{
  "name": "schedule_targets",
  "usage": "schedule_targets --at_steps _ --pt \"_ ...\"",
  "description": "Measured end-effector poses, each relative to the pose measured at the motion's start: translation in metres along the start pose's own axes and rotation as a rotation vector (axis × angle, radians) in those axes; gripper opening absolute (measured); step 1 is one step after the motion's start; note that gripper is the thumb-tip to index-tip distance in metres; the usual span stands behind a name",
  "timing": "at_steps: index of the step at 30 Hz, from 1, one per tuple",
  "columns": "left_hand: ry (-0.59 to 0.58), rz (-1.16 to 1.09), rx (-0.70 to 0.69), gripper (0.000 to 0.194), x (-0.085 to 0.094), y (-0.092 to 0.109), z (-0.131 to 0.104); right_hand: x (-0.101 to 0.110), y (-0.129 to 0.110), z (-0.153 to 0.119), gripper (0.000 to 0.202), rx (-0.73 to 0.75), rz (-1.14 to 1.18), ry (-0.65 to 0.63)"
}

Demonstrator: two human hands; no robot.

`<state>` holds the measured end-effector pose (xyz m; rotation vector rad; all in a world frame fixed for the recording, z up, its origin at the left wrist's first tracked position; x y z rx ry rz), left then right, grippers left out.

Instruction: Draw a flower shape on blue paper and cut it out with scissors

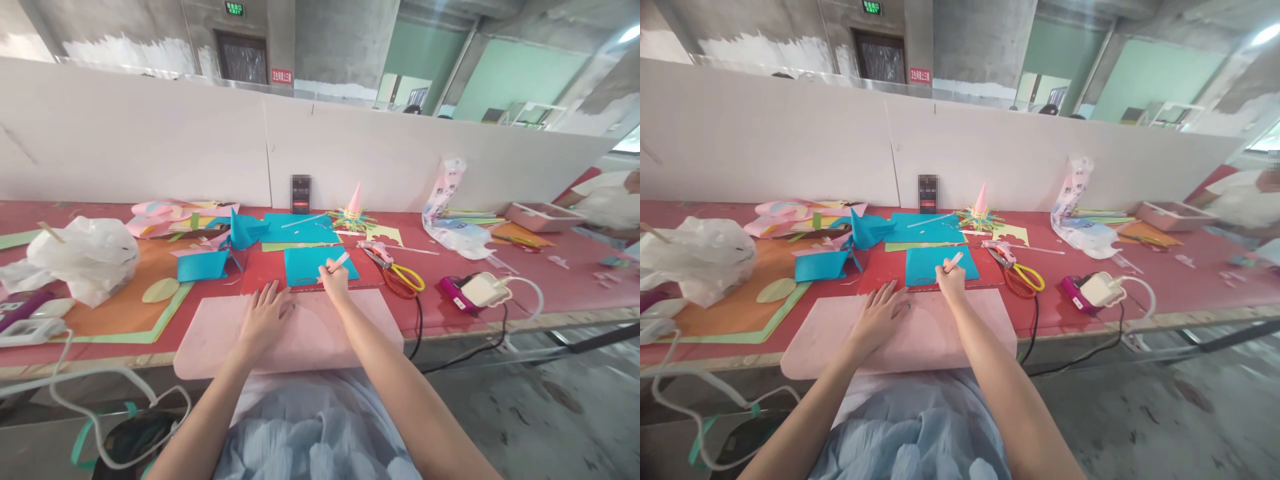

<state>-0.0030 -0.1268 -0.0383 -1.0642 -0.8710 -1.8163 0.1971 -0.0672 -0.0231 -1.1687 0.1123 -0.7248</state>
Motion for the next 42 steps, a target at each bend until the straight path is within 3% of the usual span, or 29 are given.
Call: schedule_targets --at_steps 7,18,25,35,42 --pt "-0.006 -0.01 0.013 0.048 0.0 0.0 0.0 0.0 0.001 0.003 0.03 -0.044 0.104 0.013" --pt "-0.016 -0.01 0.008 0.049 0.0 0.0 0.0 -0.01 -0.004 0.001 0.036 -0.071 0.281 -0.224" --pt "0.005 0.001 0.006 0.048 -0.001 -0.001 -0.001 -0.007 0.004 0.004 0.03 -0.095 0.182 -0.09" --pt "-0.002 0.002 0.006 0.048 0.003 0.001 0.0 -0.007 0.002 0.001 0.024 -0.063 0.085 -0.115" --pt "-0.002 -0.002 0.002 0.048 0.0 -0.001 0.0 -0.003 0.004 0.003 0.025 -0.059 0.088 0.025"
Point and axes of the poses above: each hand's wrist, its own z-axis towards the middle knuckle, its own x-axis out of the back of the hand, y = z × x, the point moved 2 cm from there along z, towards the middle knuckle, and after that the axes turned 7 degrees about y, right-handed, at the moved point
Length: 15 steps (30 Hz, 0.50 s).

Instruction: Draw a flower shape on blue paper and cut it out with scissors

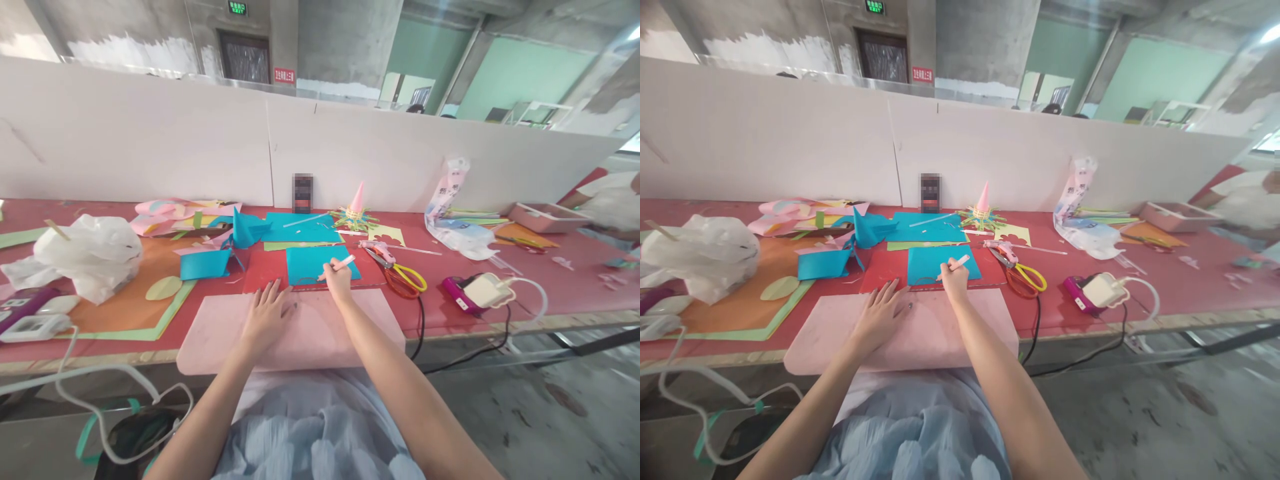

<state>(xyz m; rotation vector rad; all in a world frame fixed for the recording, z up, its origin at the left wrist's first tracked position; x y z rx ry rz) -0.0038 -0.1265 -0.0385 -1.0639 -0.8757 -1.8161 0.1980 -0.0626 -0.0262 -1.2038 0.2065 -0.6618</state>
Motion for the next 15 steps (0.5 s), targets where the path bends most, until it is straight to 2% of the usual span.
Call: schedule_targets --at_steps 15 --pt "0.002 -0.026 0.007 0.048 -0.001 -0.0001 -0.0001 -0.0008 0.0062 0.0008 0.026 -0.058 0.106 0.009"
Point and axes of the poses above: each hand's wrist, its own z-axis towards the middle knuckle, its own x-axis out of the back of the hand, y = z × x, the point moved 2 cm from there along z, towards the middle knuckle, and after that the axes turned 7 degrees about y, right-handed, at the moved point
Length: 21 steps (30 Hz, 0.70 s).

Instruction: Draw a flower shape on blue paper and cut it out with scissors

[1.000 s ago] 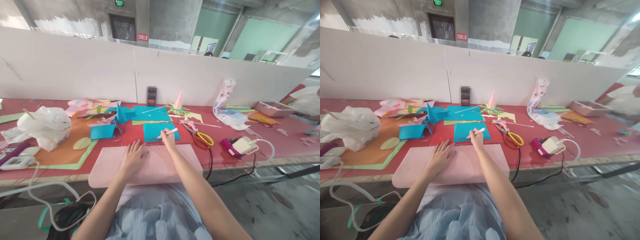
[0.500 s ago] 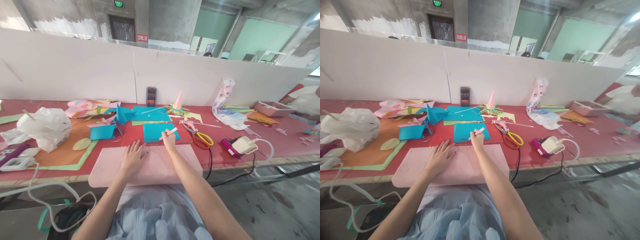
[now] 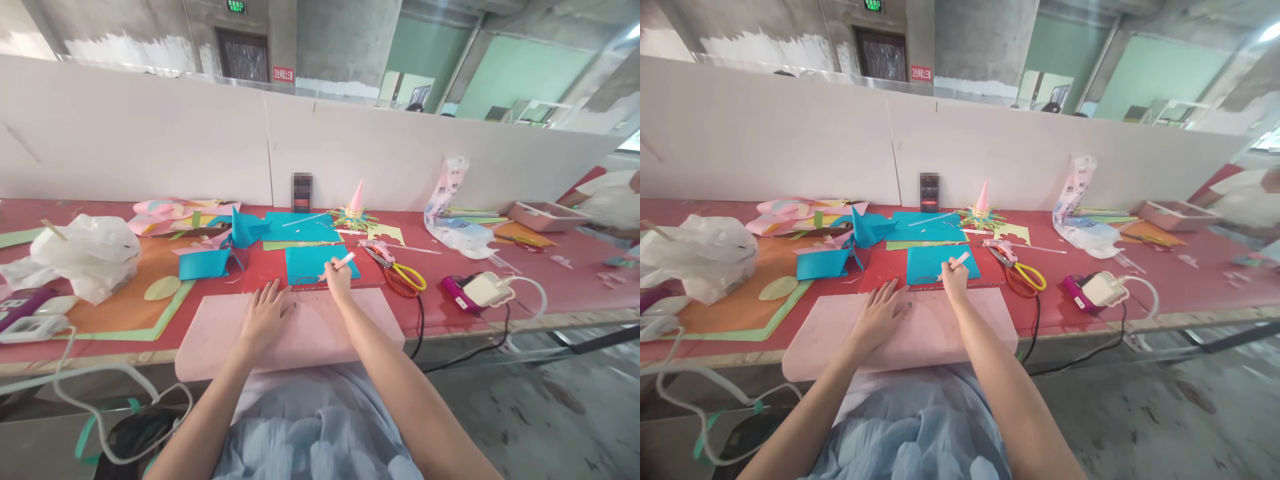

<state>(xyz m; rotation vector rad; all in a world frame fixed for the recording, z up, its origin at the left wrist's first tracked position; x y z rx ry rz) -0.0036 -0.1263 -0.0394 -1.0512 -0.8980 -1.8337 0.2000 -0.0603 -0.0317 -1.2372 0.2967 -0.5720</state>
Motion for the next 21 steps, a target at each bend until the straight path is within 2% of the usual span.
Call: schedule_targets --at_steps 21 --pt "0.0 -0.011 0.0 0.049 0.002 0.0 0.0 -0.002 0.01 0.003 0.027 -0.028 0.031 -0.017"
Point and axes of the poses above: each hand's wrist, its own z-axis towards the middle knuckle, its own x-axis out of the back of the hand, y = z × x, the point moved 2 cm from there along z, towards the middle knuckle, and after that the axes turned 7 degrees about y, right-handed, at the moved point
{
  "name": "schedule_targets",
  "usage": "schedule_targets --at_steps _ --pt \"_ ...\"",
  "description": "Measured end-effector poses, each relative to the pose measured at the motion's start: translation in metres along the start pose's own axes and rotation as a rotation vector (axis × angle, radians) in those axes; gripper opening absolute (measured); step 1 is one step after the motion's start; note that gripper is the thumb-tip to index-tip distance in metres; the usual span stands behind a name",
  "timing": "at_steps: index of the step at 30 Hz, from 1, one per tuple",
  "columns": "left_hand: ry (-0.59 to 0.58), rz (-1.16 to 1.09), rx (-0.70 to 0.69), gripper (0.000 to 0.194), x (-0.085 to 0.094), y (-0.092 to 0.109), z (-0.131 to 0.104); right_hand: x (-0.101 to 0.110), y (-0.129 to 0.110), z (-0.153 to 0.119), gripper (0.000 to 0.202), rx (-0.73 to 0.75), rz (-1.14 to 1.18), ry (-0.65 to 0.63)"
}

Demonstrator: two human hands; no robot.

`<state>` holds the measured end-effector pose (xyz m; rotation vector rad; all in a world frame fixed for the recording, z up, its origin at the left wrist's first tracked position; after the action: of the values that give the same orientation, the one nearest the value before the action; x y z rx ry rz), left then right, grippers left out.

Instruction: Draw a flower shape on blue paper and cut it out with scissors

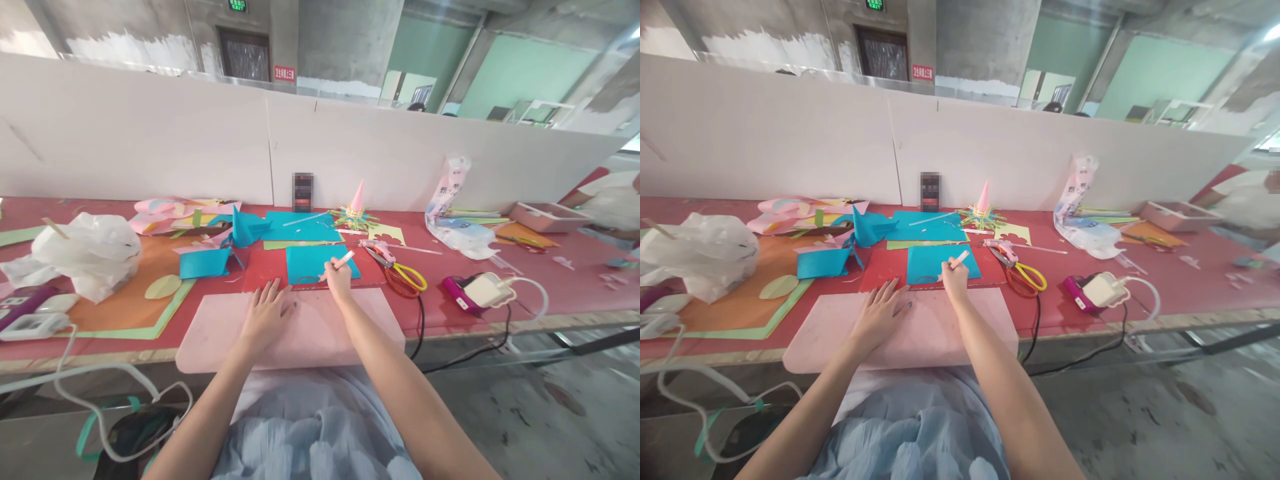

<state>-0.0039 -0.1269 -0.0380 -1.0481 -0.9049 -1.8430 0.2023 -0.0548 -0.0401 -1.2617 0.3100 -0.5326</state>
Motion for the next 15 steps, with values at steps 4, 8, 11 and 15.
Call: schedule_targets --at_steps 4,8,11,15 --pt "0.007 -0.003 -0.001 0.048 0.0 0.0 0.0 0.002 0.0 0.003 0.022 -0.066 0.153 0.064" --pt "0.006 0.003 -0.008 0.047 0.0 0.0 0.0 0.007 -0.005 0.007 0.024 -0.193 0.436 0.204" --pt "0.013 0.011 -0.021 0.049 0.0 -0.001 0.0 0.011 -0.008 0.009 0.029 -0.215 0.537 0.252" --pt "0.051 0.013 0.031 0.06 -0.003 -0.003 -0.001 0.017 -0.012 0.01 0.03 -0.19 0.477 0.293"
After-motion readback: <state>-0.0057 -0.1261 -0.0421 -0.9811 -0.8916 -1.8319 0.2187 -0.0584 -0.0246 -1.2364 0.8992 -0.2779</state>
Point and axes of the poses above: each hand's wrist, its own z-axis towards the middle knuckle, its own x-axis out of the back of the hand, y = z × x, the point moved 2 cm from there along z, towards the middle knuckle, and after that the axes turned 7 degrees about y, right-handed, at the moved point
